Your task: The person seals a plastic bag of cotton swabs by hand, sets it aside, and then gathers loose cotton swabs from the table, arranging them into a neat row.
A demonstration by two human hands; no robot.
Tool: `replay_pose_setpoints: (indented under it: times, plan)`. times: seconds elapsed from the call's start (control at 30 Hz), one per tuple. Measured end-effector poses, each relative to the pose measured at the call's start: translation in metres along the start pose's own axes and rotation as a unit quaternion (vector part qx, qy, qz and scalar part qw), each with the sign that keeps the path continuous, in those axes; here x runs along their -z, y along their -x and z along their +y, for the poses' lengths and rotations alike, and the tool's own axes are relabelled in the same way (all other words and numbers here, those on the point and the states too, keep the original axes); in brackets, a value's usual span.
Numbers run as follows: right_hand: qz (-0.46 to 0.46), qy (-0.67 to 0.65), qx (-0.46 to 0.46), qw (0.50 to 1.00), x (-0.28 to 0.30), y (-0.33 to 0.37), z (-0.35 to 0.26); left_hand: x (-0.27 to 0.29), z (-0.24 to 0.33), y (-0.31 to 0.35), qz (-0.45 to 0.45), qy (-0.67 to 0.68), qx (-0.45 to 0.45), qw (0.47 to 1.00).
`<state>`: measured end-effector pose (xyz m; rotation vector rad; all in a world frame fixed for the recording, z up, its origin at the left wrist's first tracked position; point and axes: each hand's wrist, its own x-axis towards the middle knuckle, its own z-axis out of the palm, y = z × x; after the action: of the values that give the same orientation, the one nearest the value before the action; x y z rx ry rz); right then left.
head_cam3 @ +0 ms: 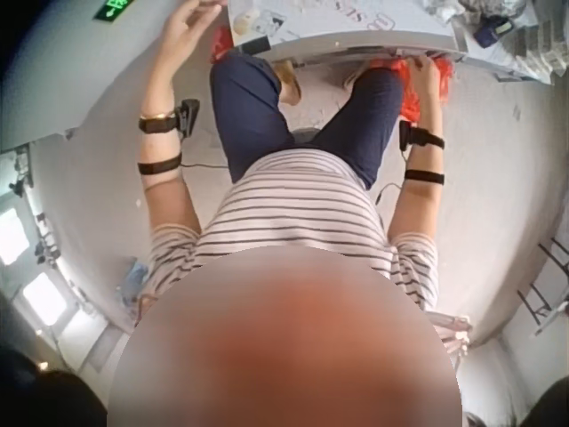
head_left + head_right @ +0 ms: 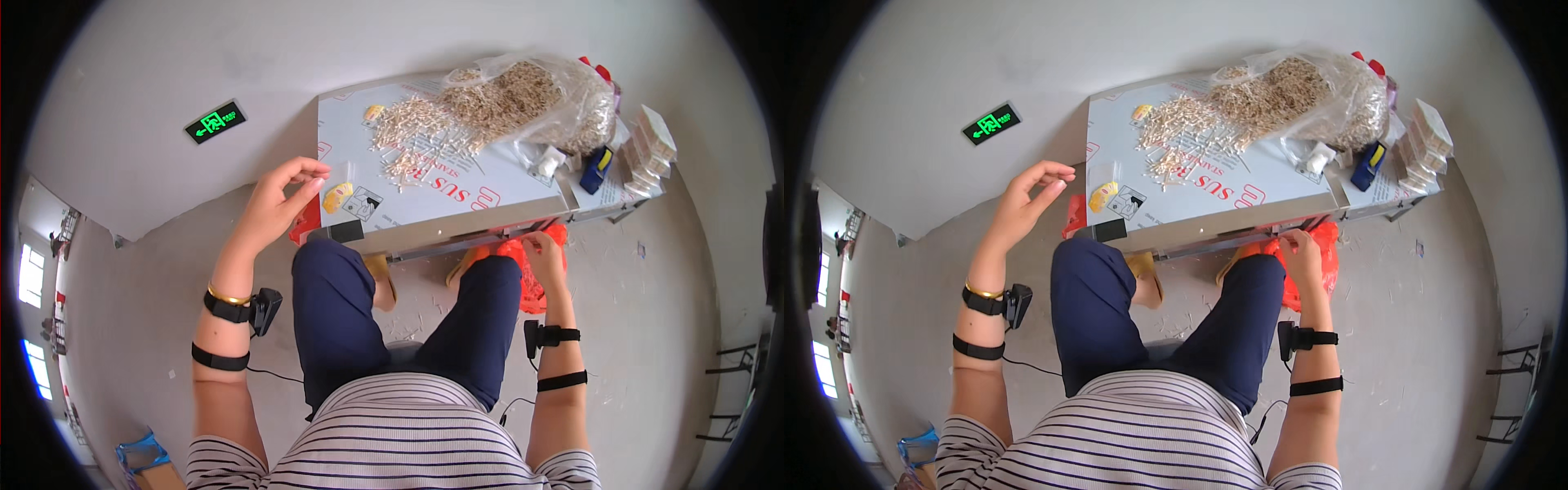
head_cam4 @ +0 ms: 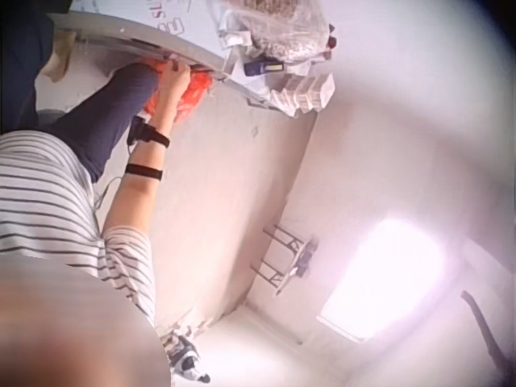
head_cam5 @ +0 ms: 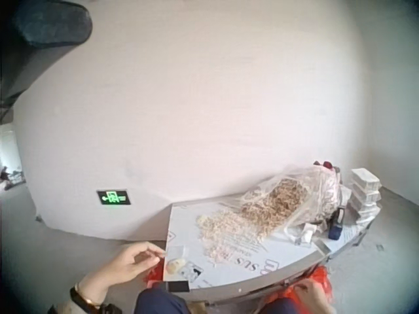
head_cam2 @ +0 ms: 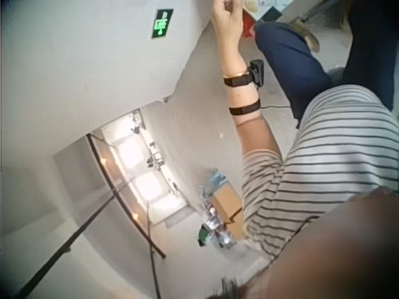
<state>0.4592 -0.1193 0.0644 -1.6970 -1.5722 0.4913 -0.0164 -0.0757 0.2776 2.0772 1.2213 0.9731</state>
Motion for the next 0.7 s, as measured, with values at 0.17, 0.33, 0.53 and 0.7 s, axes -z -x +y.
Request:
replay_pose_setpoints:
  times: [0.17,0.33,0.53,0.7]
  plan:
    - [-0.091,-0.039,0.020,0.995,-0.045,-0.066,-0.044,-0.005,-0.097,-0.062,-0.039,-0.090,0.040,0.994]
    - [-0.190,-0.018,0.031,0.981,-0.099,-0.120,-0.043,-0.054,-0.213,-0.117,-0.094,-0.159,0.043,0.982]
    - [-0.251,-0.029,0.011,0.967,-0.172,-0.171,-0.023,-0.139,-0.330,-0.163,-0.178,-0.250,0.055,0.950]
    - [-0.285,0.016,0.044,0.957,-0.221,-0.193,-0.012,-0.182,-0.375,-0.188,-0.153,-0.241,-0.059,0.956]
